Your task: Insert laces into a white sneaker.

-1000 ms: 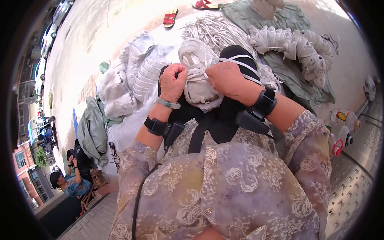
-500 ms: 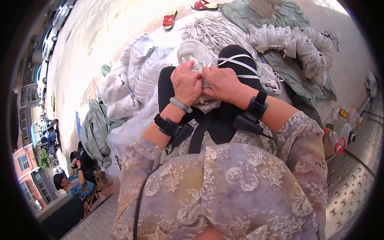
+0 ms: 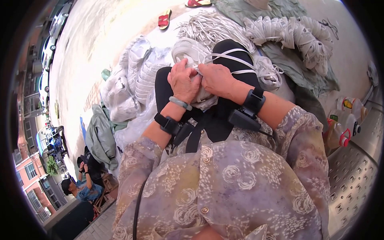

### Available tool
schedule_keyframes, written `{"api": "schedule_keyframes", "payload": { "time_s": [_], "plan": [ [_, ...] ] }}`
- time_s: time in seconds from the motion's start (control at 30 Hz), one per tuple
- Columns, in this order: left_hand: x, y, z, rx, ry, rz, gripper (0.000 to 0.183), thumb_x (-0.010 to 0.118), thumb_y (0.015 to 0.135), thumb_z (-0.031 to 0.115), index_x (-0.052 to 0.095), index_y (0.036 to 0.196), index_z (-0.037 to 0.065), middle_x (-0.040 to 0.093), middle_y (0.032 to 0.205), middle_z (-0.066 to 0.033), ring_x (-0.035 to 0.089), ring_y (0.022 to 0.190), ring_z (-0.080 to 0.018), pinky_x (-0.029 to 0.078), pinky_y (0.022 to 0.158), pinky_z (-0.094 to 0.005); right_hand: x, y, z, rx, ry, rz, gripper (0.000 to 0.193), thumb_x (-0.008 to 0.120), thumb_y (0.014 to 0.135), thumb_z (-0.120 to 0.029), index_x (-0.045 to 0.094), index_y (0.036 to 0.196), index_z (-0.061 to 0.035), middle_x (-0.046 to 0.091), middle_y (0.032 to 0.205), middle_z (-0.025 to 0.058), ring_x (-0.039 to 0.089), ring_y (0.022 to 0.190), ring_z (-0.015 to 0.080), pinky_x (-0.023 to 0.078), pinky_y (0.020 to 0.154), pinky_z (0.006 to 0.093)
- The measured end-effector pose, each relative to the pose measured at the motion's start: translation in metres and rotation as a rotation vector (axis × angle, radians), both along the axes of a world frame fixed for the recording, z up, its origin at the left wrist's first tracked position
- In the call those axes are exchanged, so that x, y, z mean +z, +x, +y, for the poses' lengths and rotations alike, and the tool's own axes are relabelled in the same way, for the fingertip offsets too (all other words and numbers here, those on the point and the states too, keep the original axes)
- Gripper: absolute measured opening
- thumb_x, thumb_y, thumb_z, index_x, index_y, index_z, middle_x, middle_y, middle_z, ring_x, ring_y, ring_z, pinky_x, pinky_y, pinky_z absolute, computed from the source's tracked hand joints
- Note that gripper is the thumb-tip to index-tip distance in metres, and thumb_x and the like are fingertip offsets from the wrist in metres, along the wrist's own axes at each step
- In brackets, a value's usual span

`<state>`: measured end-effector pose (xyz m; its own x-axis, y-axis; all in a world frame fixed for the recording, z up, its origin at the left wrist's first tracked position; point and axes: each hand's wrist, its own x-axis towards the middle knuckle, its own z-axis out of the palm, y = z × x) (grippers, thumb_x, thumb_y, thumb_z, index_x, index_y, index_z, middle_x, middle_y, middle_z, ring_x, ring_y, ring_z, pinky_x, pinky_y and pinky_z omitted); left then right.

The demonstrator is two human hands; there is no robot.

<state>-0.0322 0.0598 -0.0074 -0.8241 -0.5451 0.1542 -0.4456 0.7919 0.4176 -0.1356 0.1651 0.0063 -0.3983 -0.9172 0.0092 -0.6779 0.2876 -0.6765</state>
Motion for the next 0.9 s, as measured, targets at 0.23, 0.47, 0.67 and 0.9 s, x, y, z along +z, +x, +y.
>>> {"api": "schedule_keyframes", "payload": {
  "time_s": [0.23, 0.47, 0.67, 0.9],
  "plan": [
    [-0.008, -0.003, 0.002, 0.013, 0.003, 0.009, 0.016, 0.066, 0.061, 0.022, 0.064, 0.071, 0.009, 0.048, 0.126, -0.0139, 0.039, 0.117, -0.0328, 0.026, 0.095, -0.0477, -0.008, -0.01, -0.002, -0.053, -0.004, -0.134, 0.022, 0.051, 0.068, -0.008, 0.058, 0.088, -0.0025, 0.06, 0.081, 0.0194, 0.058, 0.082, 0.0366, 0.045, 0.072, 0.0437],
    [0.0, -0.006, -0.004, -0.077, 0.049, 0.036, 0.014, 0.062, 0.065, 0.018, 0.064, 0.074, 0.007, 0.043, 0.129, -0.0139, 0.034, 0.119, -0.0386, 0.017, 0.095, -0.0619, -0.016, -0.013, 0.001, -0.04, -0.137, -0.186, 0.036, 0.049, 0.065, -0.004, 0.06, 0.099, -0.0008, 0.059, 0.074, 0.0174, 0.059, 0.072, 0.0306, 0.046, 0.066, 0.0366],
    [0.021, 0.006, -0.01, -0.197, -0.171, 0.013, 0.008, 0.059, 0.066, 0.014, 0.057, 0.067, 0.006, 0.046, 0.126, -0.0112, 0.037, 0.117, -0.035, 0.017, 0.096, -0.0587, -0.006, -0.01, 0.005, -0.114, 0.059, -0.28, 0.042, 0.056, 0.065, -0.013, 0.05, 0.104, 0.0006, 0.059, 0.081, 0.0209, 0.057, 0.083, 0.037, 0.045, 0.073, 0.0414],
    [0.011, 0.164, -0.097, 0.232, -0.155, -0.255, 0.004, 0.053, 0.067, 0.008, 0.053, 0.068, 0.004, 0.047, 0.125, -0.0122, 0.038, 0.118, -0.0319, 0.019, 0.095, -0.061, 0.001, -0.005, 0.02, -0.191, 0.082, -0.305, 0.052, 0.061, 0.064, -0.019, 0.045, 0.109, 0.0012, 0.058, 0.081, 0.0169, 0.058, 0.081, 0.0344, 0.045, 0.073, 0.0405]
  ]
}}
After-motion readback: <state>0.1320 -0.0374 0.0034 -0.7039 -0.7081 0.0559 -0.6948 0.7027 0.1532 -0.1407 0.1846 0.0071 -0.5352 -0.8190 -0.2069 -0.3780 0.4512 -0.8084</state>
